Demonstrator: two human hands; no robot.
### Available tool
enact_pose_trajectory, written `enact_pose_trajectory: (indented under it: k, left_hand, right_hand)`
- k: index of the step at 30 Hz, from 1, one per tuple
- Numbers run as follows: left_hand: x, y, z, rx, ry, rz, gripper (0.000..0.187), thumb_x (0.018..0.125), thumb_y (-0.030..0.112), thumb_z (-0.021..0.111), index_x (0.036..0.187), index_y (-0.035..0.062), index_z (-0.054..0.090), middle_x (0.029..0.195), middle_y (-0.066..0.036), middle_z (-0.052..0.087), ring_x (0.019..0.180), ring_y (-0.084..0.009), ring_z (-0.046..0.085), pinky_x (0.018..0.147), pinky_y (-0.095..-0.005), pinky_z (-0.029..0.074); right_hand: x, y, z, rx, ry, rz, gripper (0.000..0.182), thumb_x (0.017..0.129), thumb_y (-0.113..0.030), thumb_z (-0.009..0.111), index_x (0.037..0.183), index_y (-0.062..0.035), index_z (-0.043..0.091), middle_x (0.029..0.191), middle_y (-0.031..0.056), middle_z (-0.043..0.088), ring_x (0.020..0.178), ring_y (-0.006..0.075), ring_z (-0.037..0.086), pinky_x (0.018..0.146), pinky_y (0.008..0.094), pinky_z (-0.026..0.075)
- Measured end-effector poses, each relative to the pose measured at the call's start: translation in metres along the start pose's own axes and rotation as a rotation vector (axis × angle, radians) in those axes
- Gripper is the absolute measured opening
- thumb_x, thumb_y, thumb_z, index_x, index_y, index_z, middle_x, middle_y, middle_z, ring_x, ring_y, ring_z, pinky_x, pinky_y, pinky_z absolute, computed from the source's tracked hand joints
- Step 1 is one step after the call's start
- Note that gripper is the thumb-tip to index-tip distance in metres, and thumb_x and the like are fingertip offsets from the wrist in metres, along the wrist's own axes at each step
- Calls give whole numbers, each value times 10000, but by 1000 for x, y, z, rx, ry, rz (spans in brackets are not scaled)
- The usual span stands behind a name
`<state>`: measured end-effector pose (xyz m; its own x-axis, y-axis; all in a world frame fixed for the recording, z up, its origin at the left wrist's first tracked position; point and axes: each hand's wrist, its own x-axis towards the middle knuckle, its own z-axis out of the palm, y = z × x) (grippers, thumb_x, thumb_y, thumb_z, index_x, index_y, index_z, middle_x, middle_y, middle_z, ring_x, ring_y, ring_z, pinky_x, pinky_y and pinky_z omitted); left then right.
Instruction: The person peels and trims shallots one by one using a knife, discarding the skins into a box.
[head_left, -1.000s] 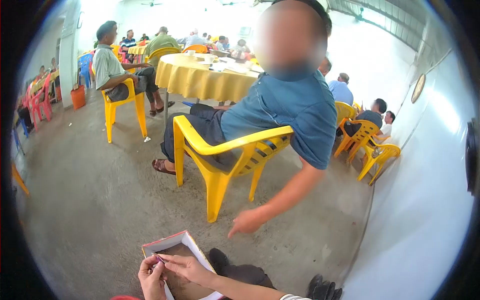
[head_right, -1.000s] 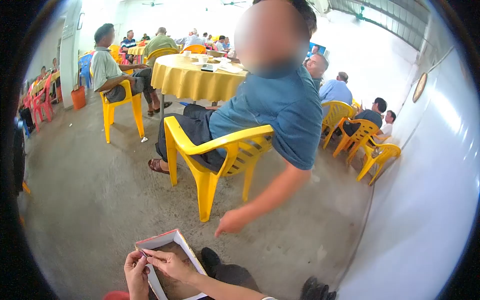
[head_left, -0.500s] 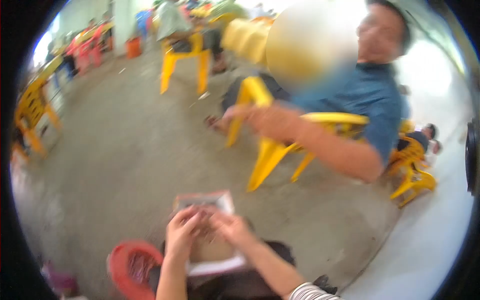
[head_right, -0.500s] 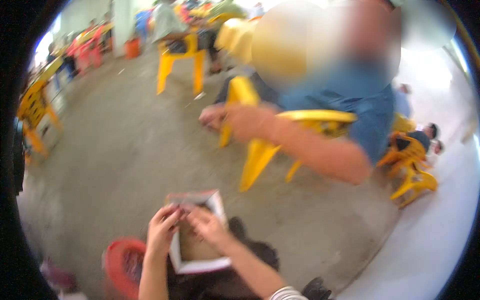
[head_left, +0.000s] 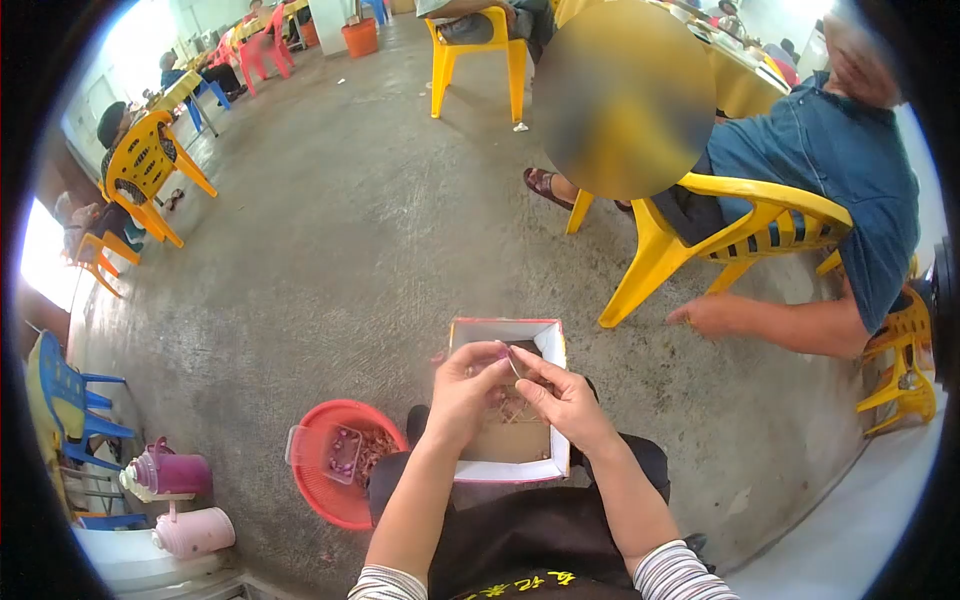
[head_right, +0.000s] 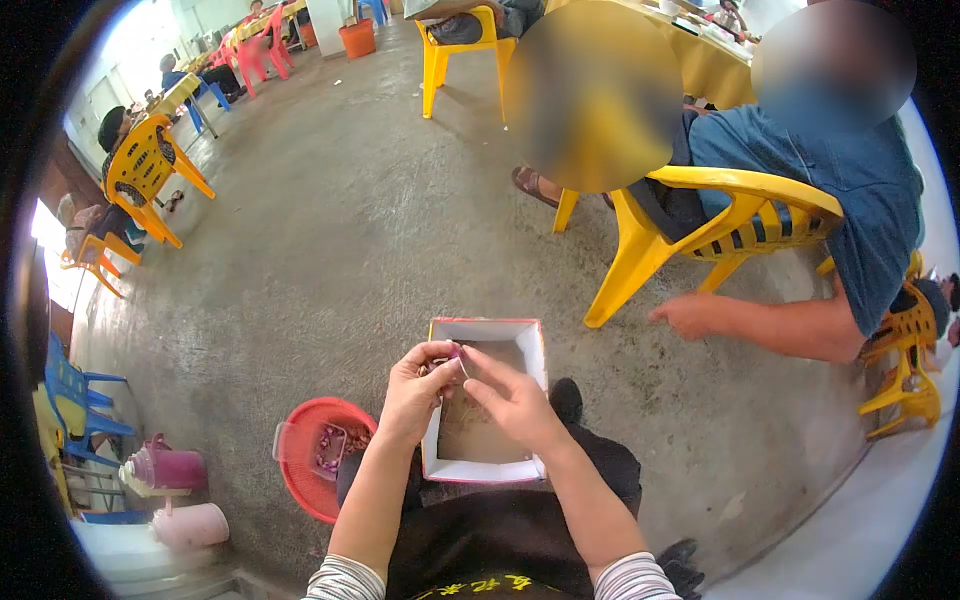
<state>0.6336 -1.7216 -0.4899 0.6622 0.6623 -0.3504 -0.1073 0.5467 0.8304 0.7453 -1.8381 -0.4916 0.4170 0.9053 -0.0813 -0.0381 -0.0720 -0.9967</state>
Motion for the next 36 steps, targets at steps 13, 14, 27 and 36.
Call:
enact_pose_trajectory:
  k: [13,14,27,36]
  left_hand:
    - [0,-5,-5,47,0,59,171,833,66,691,993,40,634,808,3,626,580,-47,533,490,-166,405]
    - [2,-8,-7,34,-7,64,171,838,63,685,999,40,632,820,0,629,575,-49,533,489,-167,407]
    - [5,-12,-11,73,-28,112,195,847,66,670,1032,31,621,810,-2,627,593,-53,533,504,-174,415]
    - [-3,-6,-7,258,-16,150,221,812,66,680,1014,0,622,844,-20,614,655,-57,540,532,-192,412]
  right_hand:
    - [0,9,11,86,46,37,395,939,-112,547,1330,-71,512,975,-4,581,844,80,526,738,216,432]
    - [-2,0,13,252,59,140,389,943,-115,539,1329,-81,515,956,-13,579,807,67,520,695,204,427]
    - [-1,-4,11,222,-6,161,399,948,-119,550,1343,-93,496,780,-54,468,607,17,407,512,180,350]
    - [5,38,14,-49,99,-249,356,947,-156,559,1290,-63,551,1193,17,602,1029,68,549,885,229,456]
